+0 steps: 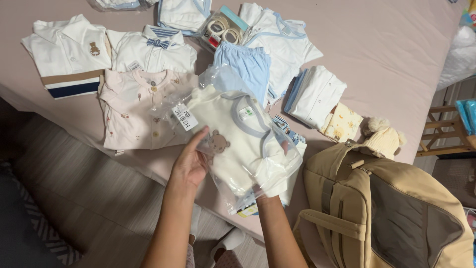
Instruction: The person sorts baby clothing items on a bed, unfolding several garments including onesies and sets, and placing a clothing item into a plastic bag.
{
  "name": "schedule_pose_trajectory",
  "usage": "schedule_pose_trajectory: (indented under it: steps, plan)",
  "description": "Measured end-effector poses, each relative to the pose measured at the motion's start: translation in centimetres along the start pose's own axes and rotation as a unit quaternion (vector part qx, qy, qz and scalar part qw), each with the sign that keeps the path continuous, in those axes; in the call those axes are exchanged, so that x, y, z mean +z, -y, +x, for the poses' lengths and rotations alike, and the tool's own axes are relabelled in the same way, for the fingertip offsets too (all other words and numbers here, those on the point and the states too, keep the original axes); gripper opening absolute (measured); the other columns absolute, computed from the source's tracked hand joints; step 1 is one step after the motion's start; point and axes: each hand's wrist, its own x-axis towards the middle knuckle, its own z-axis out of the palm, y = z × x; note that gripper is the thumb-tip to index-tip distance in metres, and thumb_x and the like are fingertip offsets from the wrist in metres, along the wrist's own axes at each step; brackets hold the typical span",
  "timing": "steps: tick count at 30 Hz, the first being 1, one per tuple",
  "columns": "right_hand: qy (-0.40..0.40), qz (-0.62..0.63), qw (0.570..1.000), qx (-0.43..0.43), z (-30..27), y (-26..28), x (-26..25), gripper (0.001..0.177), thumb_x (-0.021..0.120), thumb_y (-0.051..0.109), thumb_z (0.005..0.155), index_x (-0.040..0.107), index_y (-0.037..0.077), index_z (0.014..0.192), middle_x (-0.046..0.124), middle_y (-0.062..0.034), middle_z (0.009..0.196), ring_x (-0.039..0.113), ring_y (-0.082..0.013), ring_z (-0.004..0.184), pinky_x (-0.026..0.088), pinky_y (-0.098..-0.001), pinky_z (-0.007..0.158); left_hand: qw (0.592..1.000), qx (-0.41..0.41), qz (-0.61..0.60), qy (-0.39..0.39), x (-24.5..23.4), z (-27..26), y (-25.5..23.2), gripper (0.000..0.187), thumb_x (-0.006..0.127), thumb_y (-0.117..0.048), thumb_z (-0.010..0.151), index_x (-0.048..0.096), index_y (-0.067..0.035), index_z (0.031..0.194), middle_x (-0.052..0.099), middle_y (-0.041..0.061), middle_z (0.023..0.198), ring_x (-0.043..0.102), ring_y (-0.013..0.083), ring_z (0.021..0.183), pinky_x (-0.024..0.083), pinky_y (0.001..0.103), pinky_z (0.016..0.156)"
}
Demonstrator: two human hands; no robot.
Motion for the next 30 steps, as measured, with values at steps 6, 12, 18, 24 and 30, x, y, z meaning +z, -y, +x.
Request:
schedule_pose_trajectory:
  steps: [6,12,18,24,30]
  plan:
    - [-0.046,0.018,0.987,-0.156,0.2,0.0,-0.3,0.067,0.051,0.054,0.089,0.057,0.003,0.132,0.066,-0.0201,0.125,0.065,-0.0354,0.112,0.048,-0.0507,0.105,0.999,-0.013,0.048,0.003,1.3,0.6,0.0,0.055,0.089,-0.017,0.070,0.064,-0.009,0.118,0.071,0.004,0.109,0.070,0.0201,0.101,0.060,0.036,0.088]
    - [-0.085,0.021,0.974,-0.211,1.1,0.0,-0.4,0.062,0.052,0.049,0.091,0.058,0.002,0.129,0.067,-0.0204,0.123,0.066,-0.0353,0.110,0.048,-0.0512,0.104,0.998,-0.023,0.042,-0.026,2.6,2.9,-0.1,0.053,0.086,-0.016,0.072,0.066,-0.003,0.119,0.072,0.011,0.110,0.070,0.0265,0.103,0.062,0.040,0.088]
    - [-0.002,0.033,0.985,-0.168,8.5,2.8,2.2,0.056,0.052,0.045,0.092,0.060,0.001,0.127,0.068,-0.0207,0.121,0.067,-0.0352,0.109,0.048,-0.0518,0.104,0.991,0.062,0.071,0.095,6.6,7.0,-3.7,0.057,0.085,-0.021,0.076,0.065,0.003,0.123,0.077,0.016,0.109,0.072,0.0307,0.105,0.061,0.040,0.089]
    - [0.060,0.024,0.997,0.050,15.9,4.2,0.8,0.051,0.053,0.040,0.093,0.061,0.000,0.124,0.069,-0.0210,0.119,0.068,-0.0351,0.107,0.049,-0.0523,0.103,0.977,0.120,0.173,-0.020,7.2,9.0,-4.2,0.083,0.088,-0.026,0.077,0.045,-0.003,0.144,0.060,0.012,0.134,0.061,0.0272,0.118,0.054,0.043,0.086]
    - [-0.026,-0.035,0.985,0.167,14.9,3.5,-6.6,0.042,0.051,0.033,0.091,0.058,0.000,0.115,0.068,-0.0240,0.118,0.066,-0.0370,0.108,0.046,-0.0569,0.108,0.967,0.146,0.197,-0.069,2.2,11.3,0.5,0.113,0.086,-0.015,0.062,0.021,-0.013,0.154,0.041,0.011,0.150,0.057,0.0358,0.130,0.058,0.054,0.095]
